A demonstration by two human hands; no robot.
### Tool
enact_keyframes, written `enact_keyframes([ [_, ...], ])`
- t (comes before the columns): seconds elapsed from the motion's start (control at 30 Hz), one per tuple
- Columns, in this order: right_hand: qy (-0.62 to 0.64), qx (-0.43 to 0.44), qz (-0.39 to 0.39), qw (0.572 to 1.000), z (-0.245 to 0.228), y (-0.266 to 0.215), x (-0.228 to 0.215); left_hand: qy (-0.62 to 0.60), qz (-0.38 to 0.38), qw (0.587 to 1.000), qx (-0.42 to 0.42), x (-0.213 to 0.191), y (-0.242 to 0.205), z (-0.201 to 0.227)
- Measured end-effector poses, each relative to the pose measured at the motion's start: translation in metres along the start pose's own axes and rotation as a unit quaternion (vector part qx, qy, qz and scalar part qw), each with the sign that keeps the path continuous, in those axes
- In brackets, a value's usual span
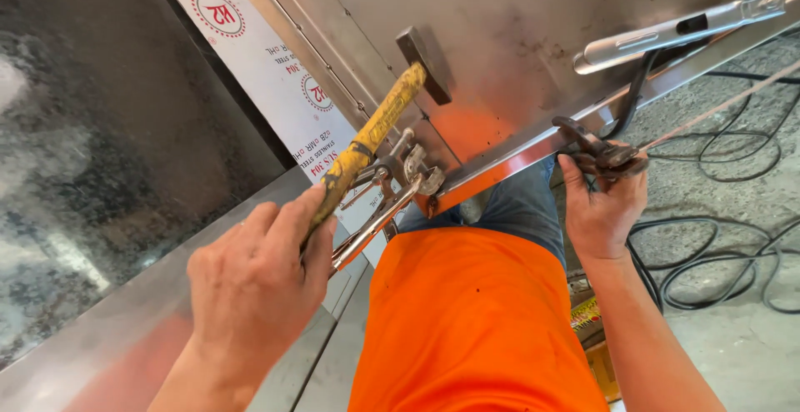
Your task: The person is fabricating a metal structure by clamping pieces together, hammering for alignment, spot welding, and fitting metal components.
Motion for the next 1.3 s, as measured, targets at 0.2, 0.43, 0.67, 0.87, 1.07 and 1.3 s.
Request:
enact_keyframes([
  [0.2,-0.119,-0.081,0.021,0.989,0.002,0.003,0.000,-0.060,0.119,0.989,0.072,0.058,0.008,-0.045],
  [0.43,-0.012,0.063,-0.009,0.998,0.065,0.000,0.010,-0.164,0.181,0.968,0.059,0.141,0.040,-0.104],
  [0.67,0.089,0.167,-0.041,0.981,0.065,0.005,0.018,-0.224,0.166,0.960,-0.022,0.194,0.054,-0.143],
  [0.87,0.117,0.239,-0.030,0.964,0.058,-0.001,0.020,-0.168,0.262,0.949,-0.037,0.125,-0.002,-0.121],
  [1.07,-0.086,0.258,-0.100,0.957,0.062,-0.048,0.015,-0.334,0.078,0.933,-0.105,0.134,-0.095,-0.079],
  [1.3,-0.051,0.335,-0.392,0.855,-0.044,-0.074,0.126,-0.490,-0.083,0.829,-0.255,0.178,-0.119,-0.085],
])
Point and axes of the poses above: each hand's wrist, its own y-axis towards the middle knuckle, its own x-axis out of the palm, z = x × y, the point moved 8 cm from there along y, towards the middle knuckle, and after that the axes turned 5 degrees about x, right-handed, at the moved point
